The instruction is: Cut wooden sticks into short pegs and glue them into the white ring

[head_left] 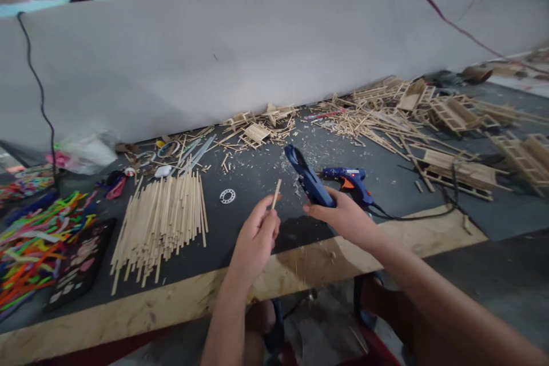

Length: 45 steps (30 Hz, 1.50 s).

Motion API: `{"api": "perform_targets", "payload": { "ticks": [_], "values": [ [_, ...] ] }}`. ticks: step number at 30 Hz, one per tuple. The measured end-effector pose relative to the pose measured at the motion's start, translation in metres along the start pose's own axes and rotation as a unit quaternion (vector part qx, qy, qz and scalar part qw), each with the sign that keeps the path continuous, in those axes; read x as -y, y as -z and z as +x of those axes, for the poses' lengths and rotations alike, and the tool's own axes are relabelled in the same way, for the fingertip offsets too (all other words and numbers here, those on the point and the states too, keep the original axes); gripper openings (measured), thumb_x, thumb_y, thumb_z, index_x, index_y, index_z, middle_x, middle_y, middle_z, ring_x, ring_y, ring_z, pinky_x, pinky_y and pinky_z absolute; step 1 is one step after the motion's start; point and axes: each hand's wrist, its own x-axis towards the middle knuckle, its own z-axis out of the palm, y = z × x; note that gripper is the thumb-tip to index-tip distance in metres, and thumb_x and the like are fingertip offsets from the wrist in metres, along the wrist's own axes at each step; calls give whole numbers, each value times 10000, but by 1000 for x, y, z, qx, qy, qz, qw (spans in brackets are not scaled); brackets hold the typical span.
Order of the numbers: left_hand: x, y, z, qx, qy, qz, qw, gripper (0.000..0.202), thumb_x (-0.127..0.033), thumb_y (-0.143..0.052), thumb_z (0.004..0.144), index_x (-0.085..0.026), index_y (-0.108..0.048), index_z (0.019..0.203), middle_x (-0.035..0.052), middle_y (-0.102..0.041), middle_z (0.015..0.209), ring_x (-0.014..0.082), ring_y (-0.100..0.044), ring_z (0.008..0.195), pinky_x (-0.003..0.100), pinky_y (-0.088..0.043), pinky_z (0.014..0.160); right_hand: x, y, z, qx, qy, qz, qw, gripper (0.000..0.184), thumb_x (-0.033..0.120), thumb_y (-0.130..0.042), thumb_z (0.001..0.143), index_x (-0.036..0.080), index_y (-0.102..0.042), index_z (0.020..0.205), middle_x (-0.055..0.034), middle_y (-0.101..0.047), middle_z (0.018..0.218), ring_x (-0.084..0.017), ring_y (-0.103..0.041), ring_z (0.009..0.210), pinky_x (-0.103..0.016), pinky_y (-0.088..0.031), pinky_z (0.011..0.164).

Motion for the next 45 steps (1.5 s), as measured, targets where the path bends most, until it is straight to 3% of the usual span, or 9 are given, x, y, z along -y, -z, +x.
{"api": "perform_targets", "payload": {
  "ticks": [4,9,17,23,28,33,39,45],
  "values": [
    [0,-11,-11,55,4,-74,996,413,-382,-426,870,-239,-441,1256,-45,-400,664,66,-326,496,196,-261,455,4,-5,-5,-13,7,154,988,313,398,-692,649,181,-617,862,3,-583,738,-144,-515,684,-271,-394,661],
    [6,-27,-14,76,13,-40,996,494,-440,-443,856,-230,-444,1303,-34,-408,617,91,-352,516,209,-295,470,7,-8,-11,-35,38,276,960,244,315,-715,639,178,-621,818,-10,-601,780,-142,-543,729,-290,-426,732],
    [2,-35,-17,115,-11,23,993,544,-460,-417,864,-263,-388,1370,-8,-514,610,125,-439,522,237,-372,504,-5,-5,-13,-79,35,294,952,232,304,-713,656,179,-582,801,14,-584,703,-139,-544,689,-289,-426,729],
    [-2,-34,-19,124,-59,27,990,486,-317,-491,850,-321,-430,1332,12,-602,927,154,-521,807,270,-423,750,-6,-4,-13,-84,35,291,952,249,292,-723,653,177,-594,832,9,-571,765,-129,-523,722,-274,-417,729],
    [0,-33,-21,126,-27,33,991,551,-308,-548,818,-321,-396,1348,-19,-529,788,123,-468,683,233,-394,639,-5,-6,-14,-85,37,295,951,233,287,-717,660,180,-595,827,16,-569,762,-125,-522,721,-269,-413,731],
    [4,-35,-21,98,-4,18,995,523,-465,-458,848,-273,-416,1333,7,-541,793,118,-463,615,235,-378,565,-7,-7,-13,-76,29,286,955,247,297,-712,658,175,-596,838,10,-586,732,-142,-545,720,-290,-422,743],
    [6,-34,-20,63,-7,87,994,491,-515,-395,861,-286,-473,1289,26,-600,860,153,-521,729,264,-397,671,-10,-9,-11,-79,14,249,965,265,303,-706,646,168,-618,857,-12,-621,731,-160,-569,713,-318,-438,758],
    [3,-29,-23,72,-19,136,988,469,-488,-350,882,-296,-466,1293,8,-592,763,165,-526,689,266,-388,632,-12,-12,-10,-101,-2,224,969,313,338,-713,610,164,-641,860,-26,-643,751,-176,-588,719,-320,-449,733]
  ]
}}
